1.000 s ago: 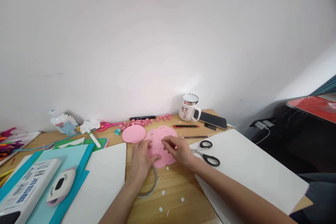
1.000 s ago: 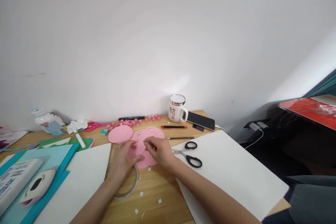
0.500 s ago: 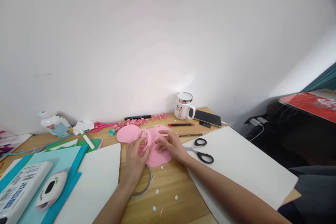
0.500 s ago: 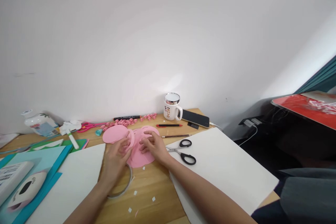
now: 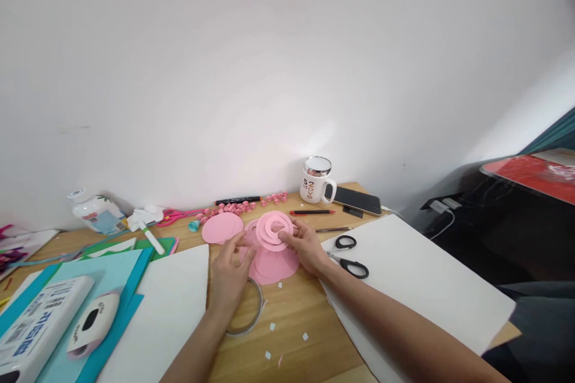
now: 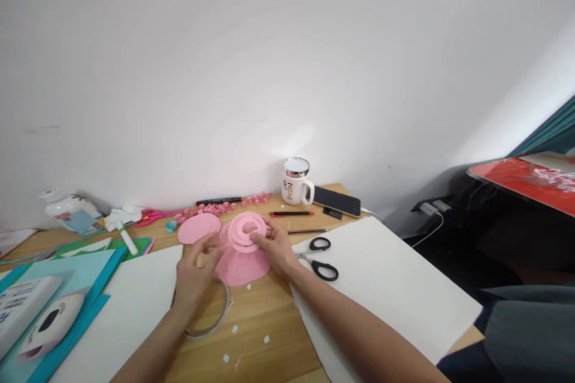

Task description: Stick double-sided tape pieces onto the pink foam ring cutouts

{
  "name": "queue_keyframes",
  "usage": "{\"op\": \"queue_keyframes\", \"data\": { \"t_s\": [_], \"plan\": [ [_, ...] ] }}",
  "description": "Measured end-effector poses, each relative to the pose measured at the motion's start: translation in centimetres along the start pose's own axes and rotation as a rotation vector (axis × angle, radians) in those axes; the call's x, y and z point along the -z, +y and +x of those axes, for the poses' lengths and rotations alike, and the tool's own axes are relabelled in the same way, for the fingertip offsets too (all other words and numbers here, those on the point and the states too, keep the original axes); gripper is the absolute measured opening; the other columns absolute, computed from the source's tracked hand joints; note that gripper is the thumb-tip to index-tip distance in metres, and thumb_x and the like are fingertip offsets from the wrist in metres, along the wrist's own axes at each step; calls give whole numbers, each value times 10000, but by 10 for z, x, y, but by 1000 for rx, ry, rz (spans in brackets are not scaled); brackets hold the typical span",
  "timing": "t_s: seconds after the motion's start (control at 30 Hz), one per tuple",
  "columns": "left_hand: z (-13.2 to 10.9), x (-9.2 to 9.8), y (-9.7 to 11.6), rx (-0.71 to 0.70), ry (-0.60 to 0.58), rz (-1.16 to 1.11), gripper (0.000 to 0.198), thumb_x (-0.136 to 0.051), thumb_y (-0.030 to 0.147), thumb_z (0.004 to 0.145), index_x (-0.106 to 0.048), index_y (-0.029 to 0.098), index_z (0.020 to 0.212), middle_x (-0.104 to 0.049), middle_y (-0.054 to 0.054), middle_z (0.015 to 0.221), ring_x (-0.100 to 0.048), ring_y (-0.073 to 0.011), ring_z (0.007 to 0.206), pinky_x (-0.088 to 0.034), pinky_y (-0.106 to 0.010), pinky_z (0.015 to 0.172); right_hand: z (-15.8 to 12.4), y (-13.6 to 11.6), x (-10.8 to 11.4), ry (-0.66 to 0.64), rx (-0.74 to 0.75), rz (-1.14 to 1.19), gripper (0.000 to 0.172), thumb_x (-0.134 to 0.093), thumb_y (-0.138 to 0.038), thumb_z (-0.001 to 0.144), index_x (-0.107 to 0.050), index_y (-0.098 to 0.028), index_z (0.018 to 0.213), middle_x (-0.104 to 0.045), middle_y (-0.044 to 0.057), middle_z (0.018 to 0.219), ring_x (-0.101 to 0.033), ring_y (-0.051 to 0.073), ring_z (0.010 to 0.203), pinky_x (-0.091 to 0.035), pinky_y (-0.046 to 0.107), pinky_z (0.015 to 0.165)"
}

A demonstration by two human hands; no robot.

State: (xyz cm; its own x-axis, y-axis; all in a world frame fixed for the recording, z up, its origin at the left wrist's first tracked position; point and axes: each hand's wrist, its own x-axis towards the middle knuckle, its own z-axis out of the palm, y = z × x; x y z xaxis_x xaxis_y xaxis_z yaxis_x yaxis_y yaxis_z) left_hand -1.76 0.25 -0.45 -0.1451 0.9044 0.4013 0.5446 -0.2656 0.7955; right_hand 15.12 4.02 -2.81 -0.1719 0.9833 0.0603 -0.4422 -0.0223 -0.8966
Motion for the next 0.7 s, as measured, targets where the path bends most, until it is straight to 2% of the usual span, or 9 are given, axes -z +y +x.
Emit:
{"op": "queue_keyframes", "data": {
  "t_s": [0.1, 0.2, 0.3, 0.4, 0.5, 0.7],
  "plan": [
    [2, -3, 2, 186, -168, -186, 320, -603, 359, 727, -651, 156, 970, -699, -67, 808, -621, -215, 757, -480, -315, 693, -3, 0, -3, -46, 3, 1, 510, -728, -309, 624, -533, -173, 1075, -678, 50, 878, -635, 179, 752, -494, 312, 710],
    [3, -5, 3, 250, -235, -379, 327, -616, 338, 709, -664, 139, 965, -709, -81, 857, -631, -223, 787, -485, -301, 699, -7, -1, -6, -126, 8, -69, 472, -728, -316, 623, -549, -177, 1037, -677, 43, 866, -631, 176, 771, -492, 304, 710],
    [3, -5, 2, 285, -229, -427, 325, -618, 346, 708, -680, 127, 940, -715, -81, 847, -636, -214, 752, -489, -289, 673, -9, -3, -9, -179, 8, -128, 427, -702, -335, 658, -549, -173, 1022, -679, 35, 803, -630, 167, 747, -487, 299, 697],
    [5, -4, 2, 292, -223, -452, 345, -616, 357, 711, -679, 128, 960, -715, -81, 863, -638, -208, 757, -496, -283, 675, -9, -3, -9, -111, -6, -163, 371, -657, -396, 697, -562, -152, 960, -661, 16, 667, -621, 151, 638, -479, 280, 629],
    [5, -4, 4, 297, -231, -472, 361, -630, 361, 696, -680, 134, 972, -714, -92, 880, -640, -219, 786, -504, -291, 692, -8, -1, -7, -54, -43, -208, 322, -663, -418, 681, -585, -131, 805, -633, 1, 596, -580, 116, 534, -437, 225, 527],
    [3, -5, 4, 310, -230, -440, 283, -641, 343, 684, -714, 137, 864, -717, -82, 803, -634, -213, 735, -496, -279, 656, -13, 2, -8, -166, -73, -225, 331, -672, -438, 660, -575, -136, 757, -641, -1, 636, -565, 104, 540, -431, 220, 531]
  ]
}}
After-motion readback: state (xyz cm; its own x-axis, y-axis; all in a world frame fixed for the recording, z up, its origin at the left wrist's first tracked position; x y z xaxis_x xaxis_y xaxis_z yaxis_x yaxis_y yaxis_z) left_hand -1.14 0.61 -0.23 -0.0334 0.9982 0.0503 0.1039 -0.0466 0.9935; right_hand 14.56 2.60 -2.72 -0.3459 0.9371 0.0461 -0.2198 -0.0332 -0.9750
